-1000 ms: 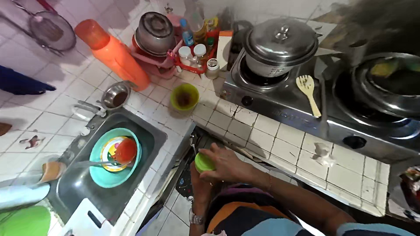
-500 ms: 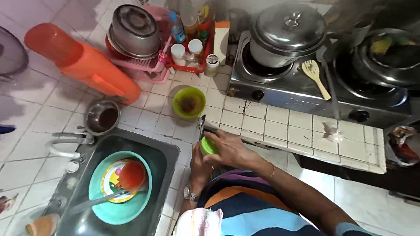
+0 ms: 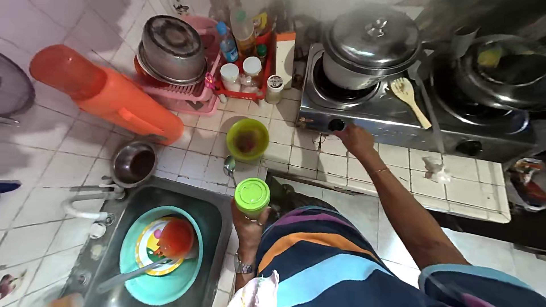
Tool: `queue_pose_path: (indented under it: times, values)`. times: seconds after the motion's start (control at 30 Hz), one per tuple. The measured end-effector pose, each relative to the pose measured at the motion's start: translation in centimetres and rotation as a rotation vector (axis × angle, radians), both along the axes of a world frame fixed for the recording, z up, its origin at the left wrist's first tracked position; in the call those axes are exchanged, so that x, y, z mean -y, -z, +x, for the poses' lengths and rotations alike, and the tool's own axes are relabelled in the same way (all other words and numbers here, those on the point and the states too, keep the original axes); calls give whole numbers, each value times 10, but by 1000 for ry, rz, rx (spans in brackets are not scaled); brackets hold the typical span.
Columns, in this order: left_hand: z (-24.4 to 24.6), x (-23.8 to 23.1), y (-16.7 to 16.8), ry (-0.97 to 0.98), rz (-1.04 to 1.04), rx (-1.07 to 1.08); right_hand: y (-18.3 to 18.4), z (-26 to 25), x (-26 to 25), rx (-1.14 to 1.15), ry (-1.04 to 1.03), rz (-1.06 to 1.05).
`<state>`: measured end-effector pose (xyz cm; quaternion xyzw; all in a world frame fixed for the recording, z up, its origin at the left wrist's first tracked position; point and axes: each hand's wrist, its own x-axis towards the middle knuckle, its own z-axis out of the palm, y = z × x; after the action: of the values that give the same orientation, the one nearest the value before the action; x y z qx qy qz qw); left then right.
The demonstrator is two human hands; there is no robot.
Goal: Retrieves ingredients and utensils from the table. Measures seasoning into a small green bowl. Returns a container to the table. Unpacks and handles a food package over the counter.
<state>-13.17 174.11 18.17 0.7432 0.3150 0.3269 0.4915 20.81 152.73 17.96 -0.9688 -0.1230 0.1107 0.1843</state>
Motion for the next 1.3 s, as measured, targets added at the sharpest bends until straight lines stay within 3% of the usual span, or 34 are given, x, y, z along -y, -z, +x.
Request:
queue_pose_path:
  times: [0.13,0.37,0.53,0.63,0.7,0.83,0.9,1.0,1.13,1.3]
  values:
    - [4,-7,-1,-27,-24,1,11,11,-7,2,-58,-127]
    - [15,-22,2,-18,58,12,14,18,-18,1,8,-156]
    - [23,-35,2,57,-21,81,26,26,-19,-206,182,30]
    - [27,-46,-3,95,-45,92,7,12,-26,-415,271,54]
    - [32,-52,-5,106,-20,87,-23,-12,-45,-480,170,125]
    - [43,-58,0,117,6,46,-88,-94,-117,-344,-447,400]
    - [47,-61,-3,147,19,-48,-114,-132,-154,-190,-706,334]
    - [49,-65,-6,195,106,-121,-120,-152,-185,-74,-909,135]
    - [44,-78,-4,219,183,30,-120,-147,-199,-155,-915,4]
    - [47,-62,-1,-42,-338,333,-126,-170,-218,-191,-682,133]
